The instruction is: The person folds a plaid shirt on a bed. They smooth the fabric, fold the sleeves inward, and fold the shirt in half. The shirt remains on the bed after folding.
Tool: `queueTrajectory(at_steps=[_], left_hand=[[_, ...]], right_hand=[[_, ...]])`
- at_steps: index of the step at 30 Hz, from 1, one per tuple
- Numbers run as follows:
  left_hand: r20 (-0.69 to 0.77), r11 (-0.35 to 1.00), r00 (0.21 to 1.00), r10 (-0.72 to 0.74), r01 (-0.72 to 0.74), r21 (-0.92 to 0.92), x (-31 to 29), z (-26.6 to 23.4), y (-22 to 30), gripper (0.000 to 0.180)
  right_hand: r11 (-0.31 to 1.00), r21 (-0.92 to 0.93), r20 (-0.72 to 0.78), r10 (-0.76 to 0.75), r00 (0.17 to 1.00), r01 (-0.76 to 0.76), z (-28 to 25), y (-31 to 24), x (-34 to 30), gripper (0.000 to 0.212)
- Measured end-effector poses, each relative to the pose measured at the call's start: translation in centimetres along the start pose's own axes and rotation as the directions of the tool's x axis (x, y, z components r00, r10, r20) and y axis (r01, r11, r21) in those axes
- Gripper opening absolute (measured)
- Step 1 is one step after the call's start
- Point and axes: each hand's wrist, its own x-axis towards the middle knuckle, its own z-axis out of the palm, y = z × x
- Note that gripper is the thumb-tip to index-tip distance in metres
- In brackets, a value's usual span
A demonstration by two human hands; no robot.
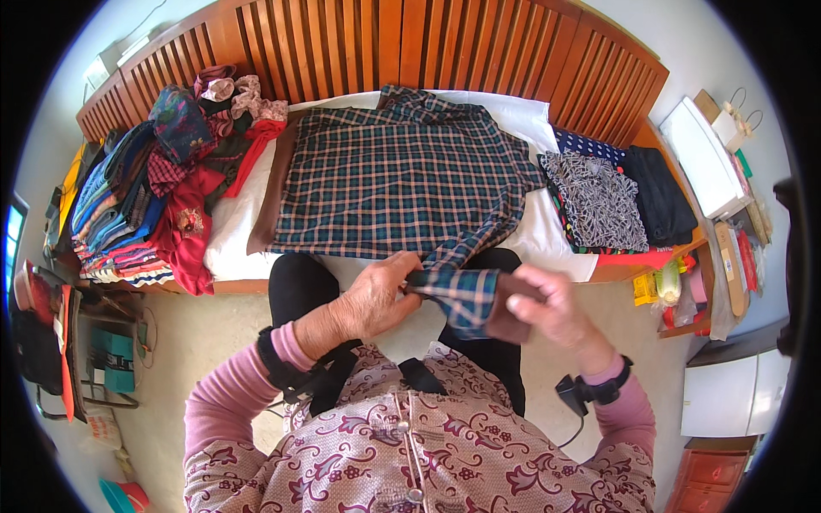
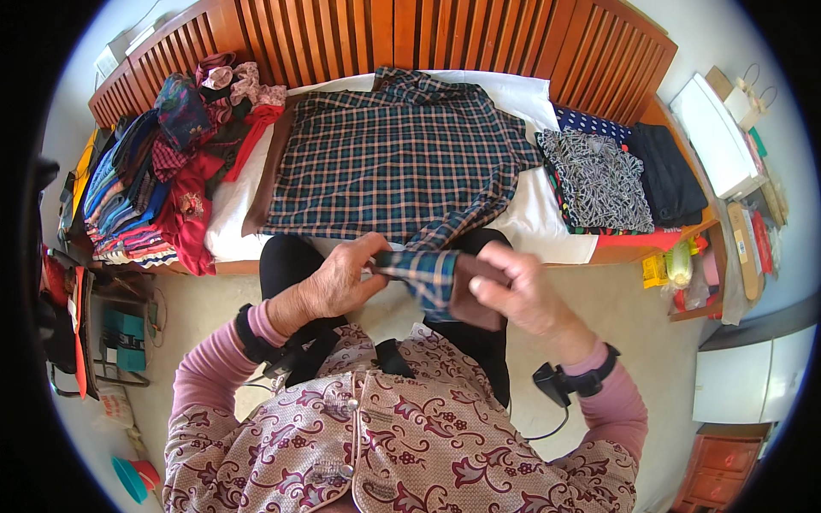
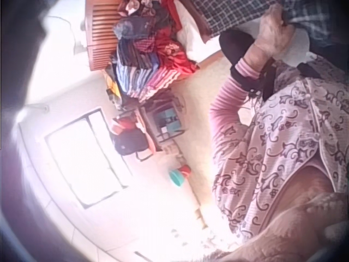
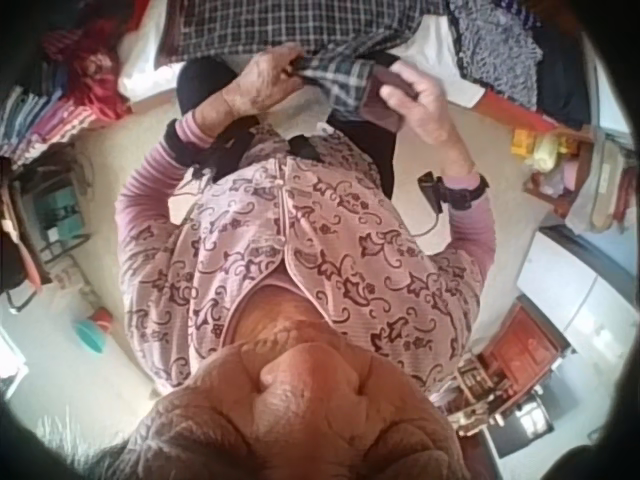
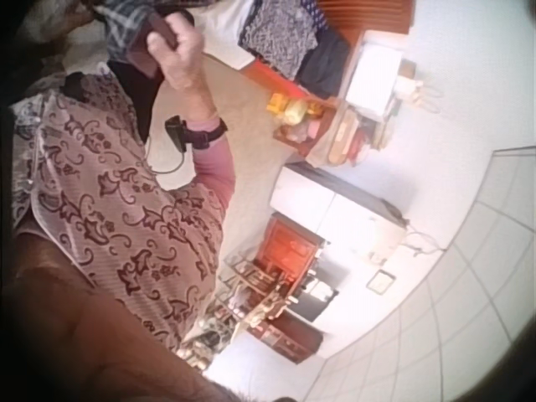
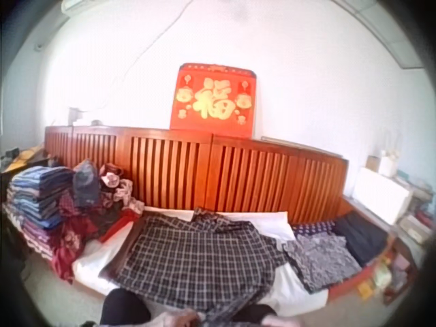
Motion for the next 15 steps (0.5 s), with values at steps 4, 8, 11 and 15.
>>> queueTrajectory(at_steps=[4, 8, 11, 15], left_hand=[[0.051, 0.968, 0.968, 0.246, -0.248, 0.028, 0.9, -2.1, 2.3, 0.096], [-0.131, 0.893, 0.883, 0.450, -0.447, 0.054, 2.2, -4.7, 6.7, 0.092], [-0.122, 0.872, 0.865, 0.487, -0.489, 0.019, 2.6, -6.1, 9.5, 0.070], [-0.174, 0.849, 0.831, 0.528, -0.523, 0.077, 1.8, -8.1, 10.6, 0.026]], right_hand=[[0.951, -0.237, -0.082, -0.221, 0.972, 0.196, -2.3, -7.0, 0.7, 0.017], [0.854, -0.399, 0.096, -0.323, 0.942, 0.333, -1.1, -12.4, 3.2, 0.016], [0.713, -0.468, 0.230, -0.472, 0.851, 0.522, 0.2, -14.1, 5.3, 0.014], [0.856, -0.143, 0.074, -0.491, 0.868, 0.496, -0.4, -13.0, 6.5, 0.015]])
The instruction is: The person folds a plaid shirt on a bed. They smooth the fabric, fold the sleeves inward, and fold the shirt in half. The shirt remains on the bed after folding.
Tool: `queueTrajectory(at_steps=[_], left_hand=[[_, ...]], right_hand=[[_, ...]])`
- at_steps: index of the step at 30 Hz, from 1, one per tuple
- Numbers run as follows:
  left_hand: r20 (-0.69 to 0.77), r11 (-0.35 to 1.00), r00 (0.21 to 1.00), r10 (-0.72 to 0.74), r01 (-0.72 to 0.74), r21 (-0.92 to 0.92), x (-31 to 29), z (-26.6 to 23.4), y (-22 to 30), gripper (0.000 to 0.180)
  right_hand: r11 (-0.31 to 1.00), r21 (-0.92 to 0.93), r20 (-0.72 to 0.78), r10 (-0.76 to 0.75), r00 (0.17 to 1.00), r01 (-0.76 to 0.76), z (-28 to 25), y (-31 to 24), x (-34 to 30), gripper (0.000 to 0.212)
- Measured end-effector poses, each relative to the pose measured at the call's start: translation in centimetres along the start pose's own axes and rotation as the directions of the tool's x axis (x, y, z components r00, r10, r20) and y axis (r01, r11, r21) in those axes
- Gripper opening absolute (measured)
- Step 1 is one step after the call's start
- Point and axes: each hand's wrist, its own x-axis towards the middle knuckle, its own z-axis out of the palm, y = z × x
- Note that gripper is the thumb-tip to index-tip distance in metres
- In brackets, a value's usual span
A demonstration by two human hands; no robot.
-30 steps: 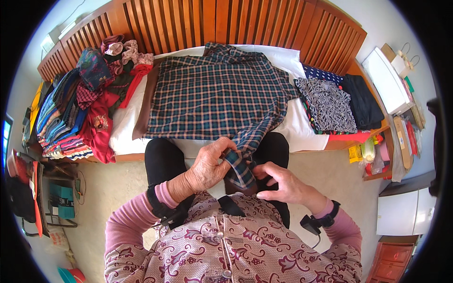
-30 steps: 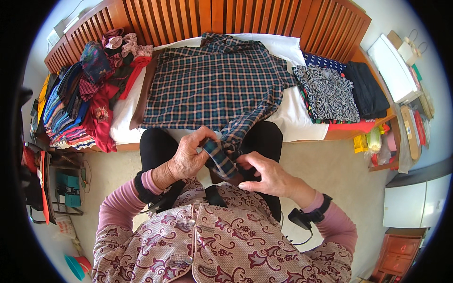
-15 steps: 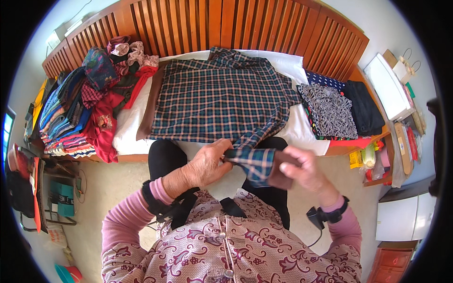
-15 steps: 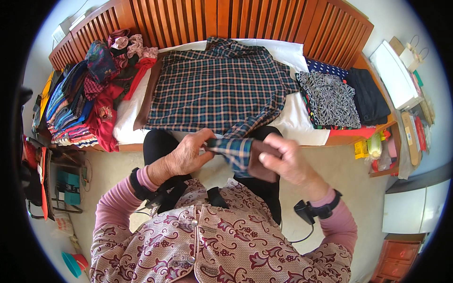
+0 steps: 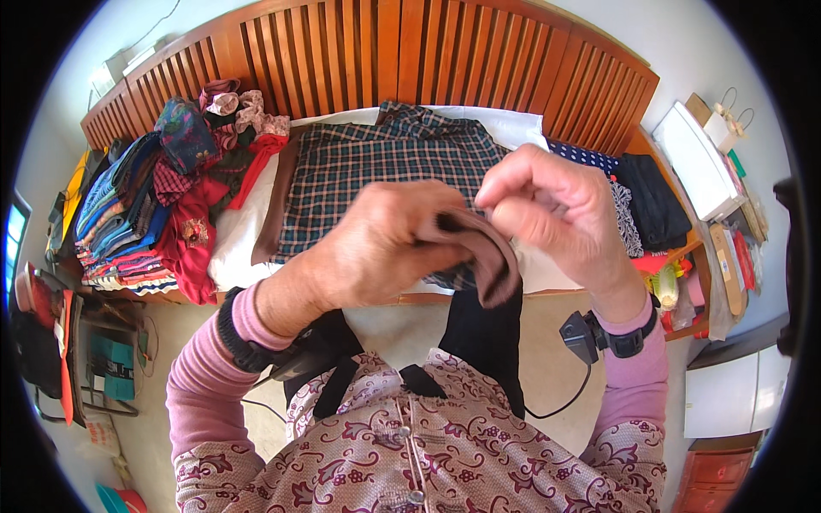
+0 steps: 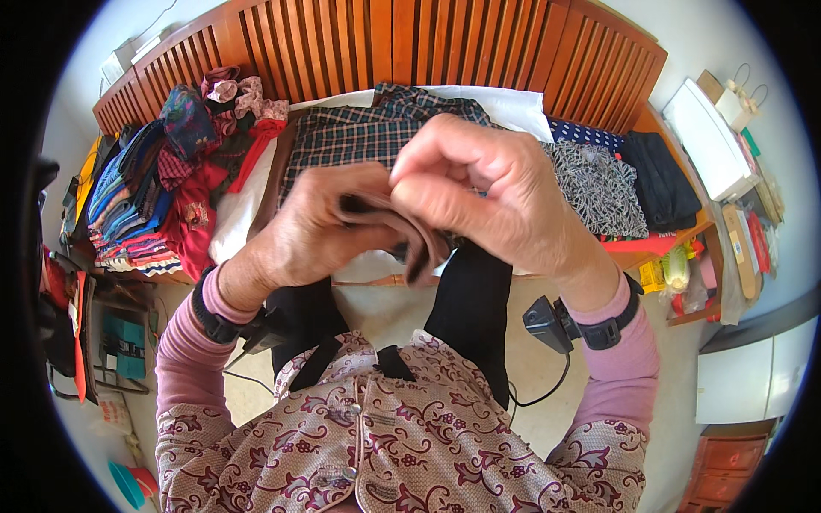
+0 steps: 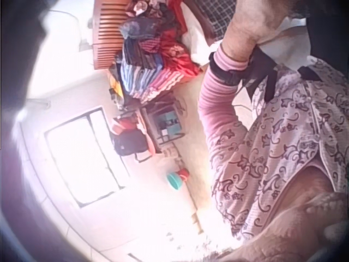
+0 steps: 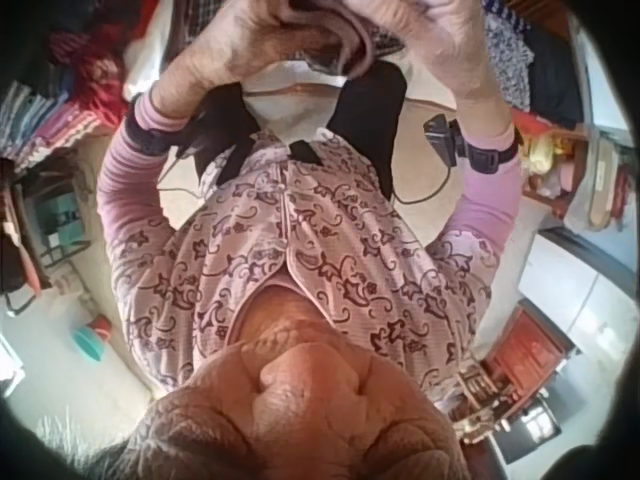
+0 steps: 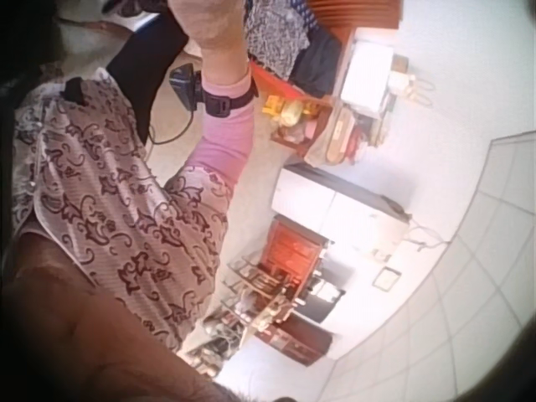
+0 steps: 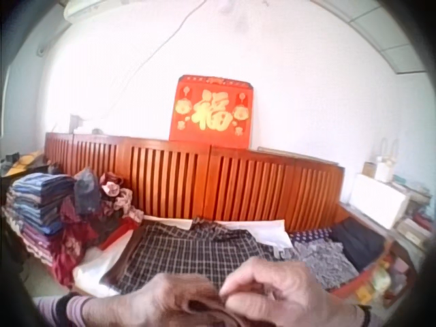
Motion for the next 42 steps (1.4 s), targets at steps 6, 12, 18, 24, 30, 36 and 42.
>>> queueTrajectory(at_steps=[6, 12, 18, 24, 30, 36, 42], left_hand=[[-0.094, 0.968, 0.996, -0.002, -0.022, -0.250, -2.2, -3.0, -1.3, 0.046], [-0.071, 0.915, 0.997, 0.025, -0.051, -0.401, -1.4, -2.2, -2.2, 0.018], [-0.007, 0.782, 0.991, 0.131, -0.108, -0.614, 1.0, -1.0, -2.6, 0.043], [-0.171, 0.767, 0.968, -0.185, 0.033, -0.640, -1.0, -1.2, -3.3, 0.041], [-0.180, 0.845, 0.916, -0.358, 0.235, -0.481, -3.2, -2.3, -3.2, 0.064], [-0.084, 0.751, 0.817, -0.571, 0.477, -0.456, -2.6, -3.3, -3.0, 0.047], [0.005, 0.858, 0.884, -0.467, 0.454, -0.241, -1.7, -4.1, -1.5, 0.028]], right_hand=[[0.924, -0.296, 0.024, 0.261, 0.965, -0.242, -1.3, 9.1, -1.7, 0.014], [0.933, -0.344, 0.088, 0.141, 0.986, -0.102, 1.2, 12.0, -2.7, 0.032], [0.996, -0.087, 0.085, -0.001, 0.996, 0.009, 3.7, 9.0, -1.0, 0.035], [0.992, -0.100, -0.094, 0.072, 0.993, -0.082, 4.8, 8.0, -1.1, 0.028], [0.952, -0.307, -0.160, -0.040, 0.986, -0.012, 4.4, 8.3, -1.3, 0.035], [0.964, -0.260, -0.166, -0.092, 0.982, 0.047, 5.1, 7.8, -1.4, 0.028], [0.980, -0.187, -0.104, 0.045, 0.994, -0.064, 4.2, 7.3, -0.9, 0.021]])
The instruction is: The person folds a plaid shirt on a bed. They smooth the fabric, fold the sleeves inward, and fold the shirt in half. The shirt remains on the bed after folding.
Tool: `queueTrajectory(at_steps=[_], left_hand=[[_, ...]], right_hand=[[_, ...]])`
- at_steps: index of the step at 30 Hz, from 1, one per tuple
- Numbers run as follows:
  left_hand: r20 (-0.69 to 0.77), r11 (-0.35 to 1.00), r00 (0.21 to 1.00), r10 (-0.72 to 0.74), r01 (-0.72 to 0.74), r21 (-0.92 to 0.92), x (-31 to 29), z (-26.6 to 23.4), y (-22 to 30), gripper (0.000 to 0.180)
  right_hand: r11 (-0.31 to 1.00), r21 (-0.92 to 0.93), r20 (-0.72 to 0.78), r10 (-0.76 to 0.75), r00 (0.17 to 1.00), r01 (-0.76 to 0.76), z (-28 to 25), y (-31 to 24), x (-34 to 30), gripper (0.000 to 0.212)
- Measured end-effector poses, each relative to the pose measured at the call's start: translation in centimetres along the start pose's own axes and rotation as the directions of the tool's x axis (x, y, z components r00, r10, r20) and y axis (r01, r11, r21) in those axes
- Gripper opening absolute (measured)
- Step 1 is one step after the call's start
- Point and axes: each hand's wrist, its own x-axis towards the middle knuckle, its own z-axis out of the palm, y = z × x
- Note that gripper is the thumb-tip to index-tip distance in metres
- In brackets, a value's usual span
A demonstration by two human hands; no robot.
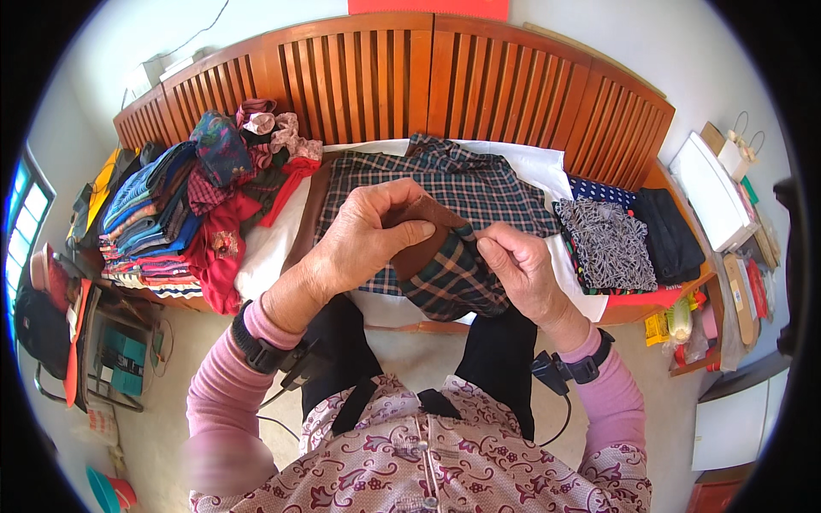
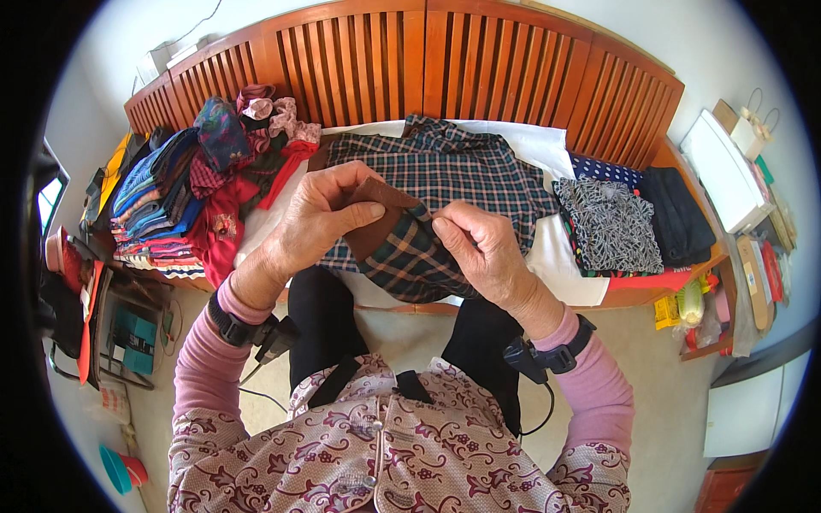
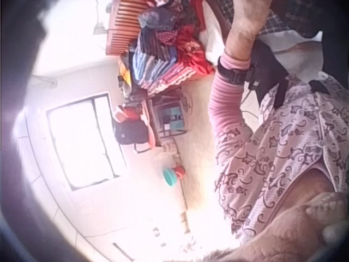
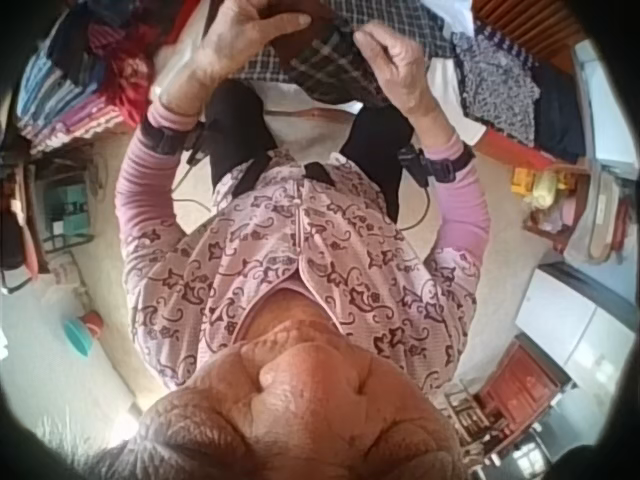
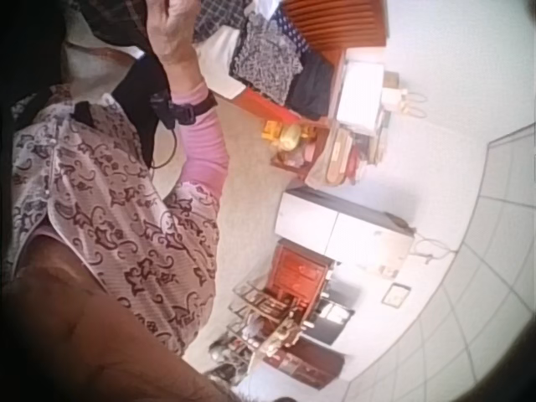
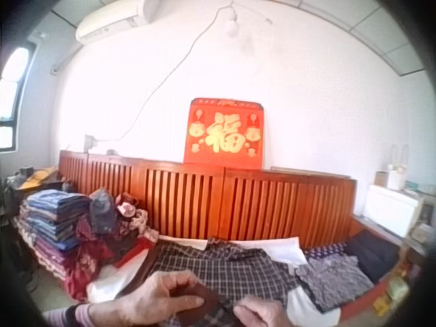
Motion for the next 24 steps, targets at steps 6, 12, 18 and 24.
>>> queueTrajectory(at_steps=[6, 12, 18, 24], left_hand=[[-0.009, 0.986, 0.990, 0.141, -0.141, -0.087, -0.4, 0.9, 1.5, 0.031], [0.093, 0.991, 0.991, 0.096, -0.086, -0.105, -0.8, 0.4, 2.0, 0.041], [-0.153, 0.944, 0.939, 0.307, -0.281, 0.171, -1.3, 1.0, 1.2, 0.043], [-0.197, 0.919, 0.903, 0.381, -0.347, 0.186, -1.3, 0.9, 0.6, 0.018]], right_hand=[[0.980, 0.126, -0.082, -0.141, 0.987, 0.151, 0.1, -1.2, 1.0, 0.027], [0.941, 0.339, 0.068, -0.006, 0.998, -0.017, -0.4, -1.5, 1.5, 0.019], [0.949, 0.313, 0.023, -0.030, 0.999, 0.021, -1.2, -1.3, 0.6, 0.020], [0.969, 0.245, 0.003, -0.031, 1.000, 0.029, -1.2, -1.7, 0.7, 0.019]])
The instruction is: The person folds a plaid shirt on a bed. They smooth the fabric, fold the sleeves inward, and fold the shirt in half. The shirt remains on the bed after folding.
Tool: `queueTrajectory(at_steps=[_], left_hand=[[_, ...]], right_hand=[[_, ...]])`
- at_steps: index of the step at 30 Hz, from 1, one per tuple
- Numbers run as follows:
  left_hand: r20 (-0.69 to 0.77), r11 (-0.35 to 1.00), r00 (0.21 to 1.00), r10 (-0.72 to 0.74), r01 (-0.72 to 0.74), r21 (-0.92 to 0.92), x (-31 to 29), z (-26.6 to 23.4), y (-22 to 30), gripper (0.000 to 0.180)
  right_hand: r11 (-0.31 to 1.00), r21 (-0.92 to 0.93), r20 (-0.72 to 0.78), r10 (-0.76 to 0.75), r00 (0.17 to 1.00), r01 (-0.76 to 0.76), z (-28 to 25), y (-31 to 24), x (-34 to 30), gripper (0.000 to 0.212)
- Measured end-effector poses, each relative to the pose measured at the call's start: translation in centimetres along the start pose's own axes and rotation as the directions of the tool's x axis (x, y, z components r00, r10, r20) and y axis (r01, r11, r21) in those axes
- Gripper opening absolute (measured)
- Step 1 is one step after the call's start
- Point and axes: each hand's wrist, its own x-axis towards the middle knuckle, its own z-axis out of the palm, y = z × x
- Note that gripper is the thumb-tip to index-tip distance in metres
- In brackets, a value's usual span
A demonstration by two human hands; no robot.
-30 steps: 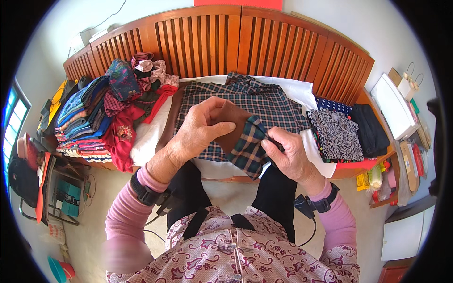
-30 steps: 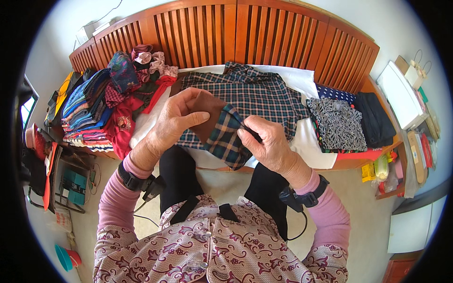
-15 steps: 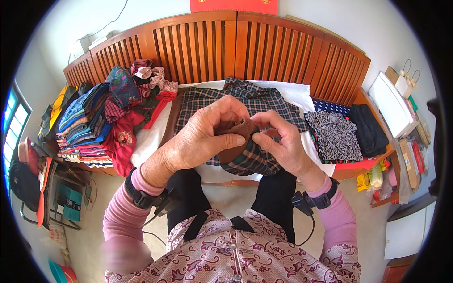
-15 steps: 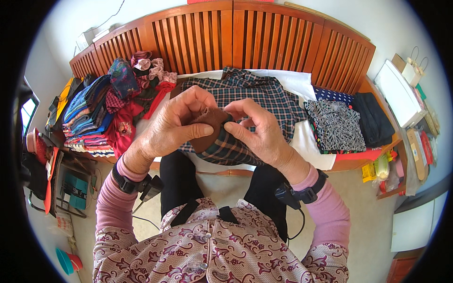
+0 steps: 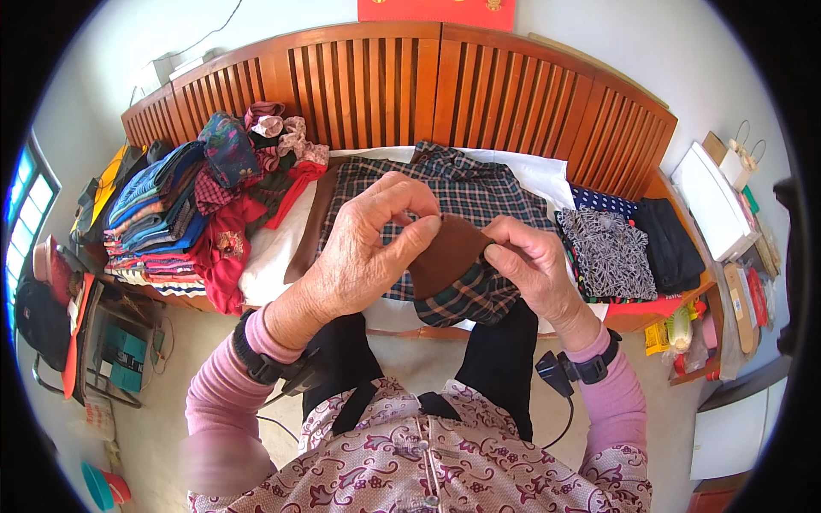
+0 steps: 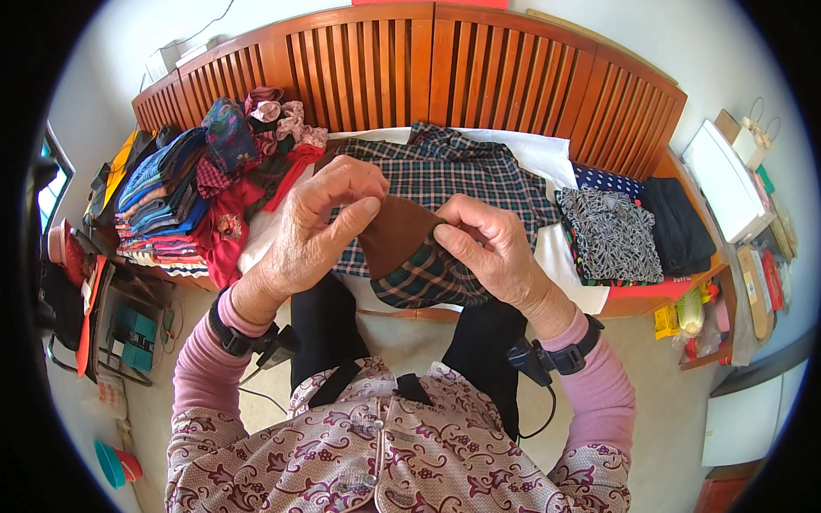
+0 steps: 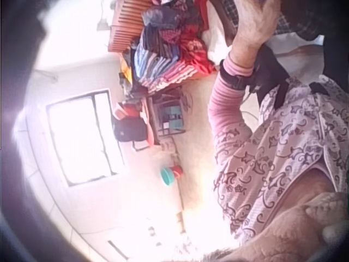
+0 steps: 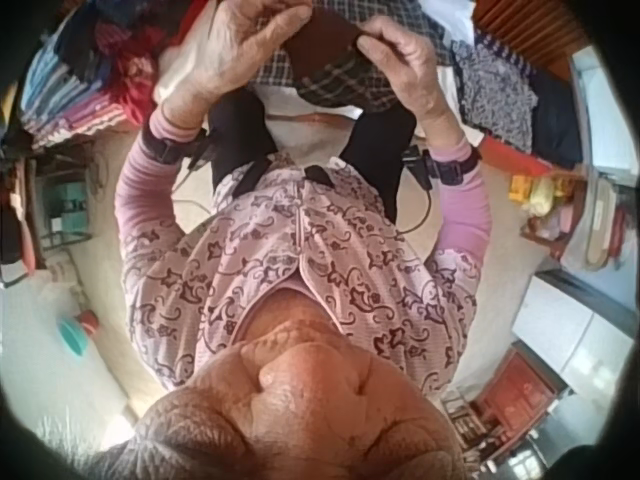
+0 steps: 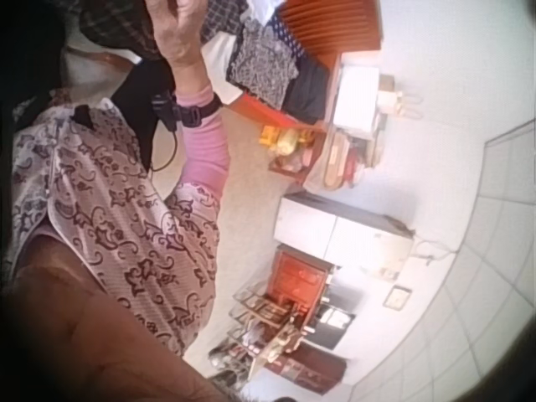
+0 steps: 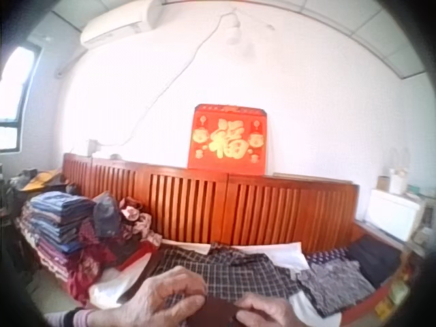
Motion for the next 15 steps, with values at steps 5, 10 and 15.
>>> queueTrajectory(at_steps=[5, 10, 15], left_hand=[[-0.020, 0.985, 0.995, 0.098, -0.094, 0.144, -0.1, 0.2, 0.4, 0.017], [-0.007, 0.996, 1.000, -0.010, 0.010, 0.084, 0.1, 1.2, 0.2, 0.023], [0.030, 0.994, 0.999, 0.045, -0.047, 0.096, 0.1, 1.4, -0.1, 0.016]], right_hand=[[1.000, -0.012, -0.008, 0.029, 1.000, -0.029, 0.2, 0.1, 0.2, 0.017], [1.000, 0.004, -0.008, -0.009, 1.000, 0.010, 0.3, 0.5, 0.1, 0.018], [0.999, -0.022, 0.000, -0.044, 0.999, 0.044, 0.4, 0.4, 0.1, 0.019]])
